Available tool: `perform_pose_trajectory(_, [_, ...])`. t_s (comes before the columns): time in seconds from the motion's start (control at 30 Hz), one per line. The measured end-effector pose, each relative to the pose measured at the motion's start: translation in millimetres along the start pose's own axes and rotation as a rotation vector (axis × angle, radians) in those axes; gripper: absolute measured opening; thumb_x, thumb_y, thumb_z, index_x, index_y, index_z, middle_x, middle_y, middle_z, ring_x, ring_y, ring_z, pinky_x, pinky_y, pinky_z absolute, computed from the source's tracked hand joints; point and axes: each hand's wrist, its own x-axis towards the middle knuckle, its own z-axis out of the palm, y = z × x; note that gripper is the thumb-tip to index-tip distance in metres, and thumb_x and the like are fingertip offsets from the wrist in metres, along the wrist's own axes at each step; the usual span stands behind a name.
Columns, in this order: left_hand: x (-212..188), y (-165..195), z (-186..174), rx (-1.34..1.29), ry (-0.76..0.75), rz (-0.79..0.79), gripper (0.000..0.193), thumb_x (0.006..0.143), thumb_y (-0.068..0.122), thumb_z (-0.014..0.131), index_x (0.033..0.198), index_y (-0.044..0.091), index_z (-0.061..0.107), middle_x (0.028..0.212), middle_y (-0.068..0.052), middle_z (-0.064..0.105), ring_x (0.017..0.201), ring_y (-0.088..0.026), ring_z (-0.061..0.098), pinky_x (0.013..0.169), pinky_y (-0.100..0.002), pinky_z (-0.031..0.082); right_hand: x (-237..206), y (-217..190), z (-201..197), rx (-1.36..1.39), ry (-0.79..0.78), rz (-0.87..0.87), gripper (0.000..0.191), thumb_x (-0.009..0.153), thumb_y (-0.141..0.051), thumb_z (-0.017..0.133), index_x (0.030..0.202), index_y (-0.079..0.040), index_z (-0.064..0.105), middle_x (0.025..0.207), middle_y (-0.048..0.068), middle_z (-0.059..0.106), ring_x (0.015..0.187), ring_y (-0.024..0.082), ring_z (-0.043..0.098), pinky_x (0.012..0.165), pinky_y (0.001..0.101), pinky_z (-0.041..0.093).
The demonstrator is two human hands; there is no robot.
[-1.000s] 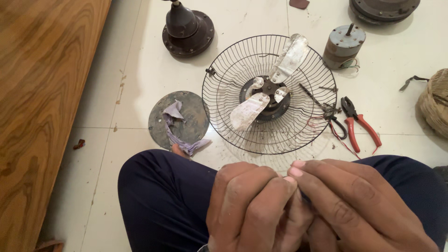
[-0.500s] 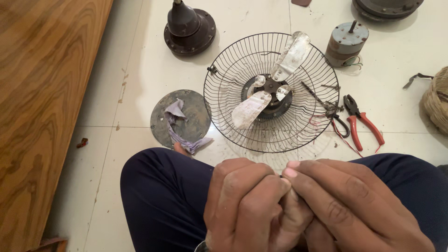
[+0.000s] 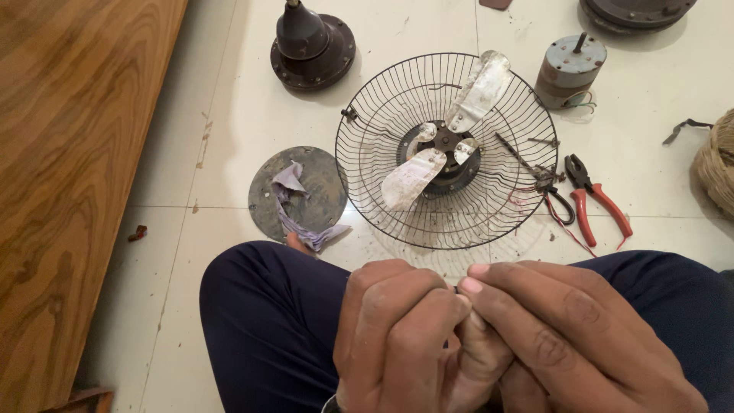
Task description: The person sits on the floor assembling a table fan, attaching plastic blades to the motor hub and tightening fasteners. They use pliers to work on the fan guard and hub, handling small screws and fan parts one at a time.
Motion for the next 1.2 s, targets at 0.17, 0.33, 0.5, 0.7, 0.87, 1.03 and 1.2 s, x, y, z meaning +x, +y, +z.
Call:
perform_pose_trajectory(0.17, [0,2,0,0.020,0.000,-0.007,0.014,0.100,0.014,0.070,0.096,0.004,0.060,0.088,-0.009,0.062,0.076,-0.023,0.065,0.065,-0.033,0.059,-1,0,2,-0.004,0.014,0.004,0.031,0.085,-0.014,0.070,0.114,-0.003,0.070,0.115,0.012,0.070,0.109,0.025,0.072,0.095,0.0377,0.060])
perform_pose_trajectory(0.33, [2,3,-1,0.026,0.008,-0.036,0.013,0.097,0.012,0.070,0.096,0.005,0.059,0.087,-0.008,0.061,0.075,-0.022,0.064,0.064,-0.032,0.058,-4,2,4,-0.035,0.037,0.067,0.032,0.087,-0.008,0.070,0.118,-0.003,0.071,0.114,0.011,0.070,0.104,0.022,0.073,0.091,0.0358,0.061])
perform_pose_trajectory(0.5, [6,9,-8,0.032,-0.008,-0.148,0.014,0.091,0.007,0.070,0.099,0.004,0.059,0.089,-0.007,0.059,0.077,-0.019,0.062,0.065,-0.029,0.056,-6,4,0,-0.070,0.012,0.108,0.034,0.088,-0.003,0.065,0.121,-0.005,0.071,0.113,0.013,0.071,0.100,0.022,0.073,0.086,0.0340,0.060])
perform_pose_trajectory(0.7, [11,16,-10,-0.302,-0.044,-0.486,0.018,0.075,-0.004,0.069,0.091,-0.001,0.061,0.085,-0.011,0.063,0.071,-0.014,0.061,0.059,-0.025,0.051,-13,2,5,-0.014,0.069,0.210,0.030,0.091,-0.006,0.065,0.120,-0.009,0.072,0.112,0.011,0.073,0.099,0.018,0.075,0.082,0.0291,0.059])
perform_pose_trajectory(0.87, [3,12,-4,-0.562,-0.030,-0.622,0.016,0.084,-0.011,0.066,0.098,-0.004,0.063,0.094,-0.014,0.066,0.085,-0.014,0.064,0.078,-0.025,0.053,-17,15,4,0.174,0.084,0.332,0.027,0.092,-0.007,0.065,0.118,-0.007,0.072,0.115,0.013,0.076,0.100,0.018,0.075,0.076,0.0236,0.062])
perform_pose_trajectory(1.03, [-7,11,-7,-0.771,-0.118,-0.742,0.013,0.090,-0.012,0.066,0.101,-0.006,0.064,0.101,-0.015,0.066,0.095,-0.017,0.066,0.092,-0.029,0.055,-21,19,9,0.382,0.169,0.365,0.022,0.091,-0.001,0.066,0.113,0.000,0.070,0.110,0.017,0.076,0.099,0.018,0.079,0.084,0.0259,0.063])
perform_pose_trajectory(1.2, [-11,12,-5,-0.817,-0.184,-0.790,0.012,0.090,-0.010,0.066,0.101,-0.006,0.065,0.102,-0.015,0.067,0.098,-0.017,0.068,0.093,-0.029,0.056,-20,23,11,0.413,0.222,0.338,0.021,0.088,0.002,0.071,0.109,0.002,0.071,0.108,0.018,0.075,0.098,0.019,0.077,0.083,0.0261,0.062])
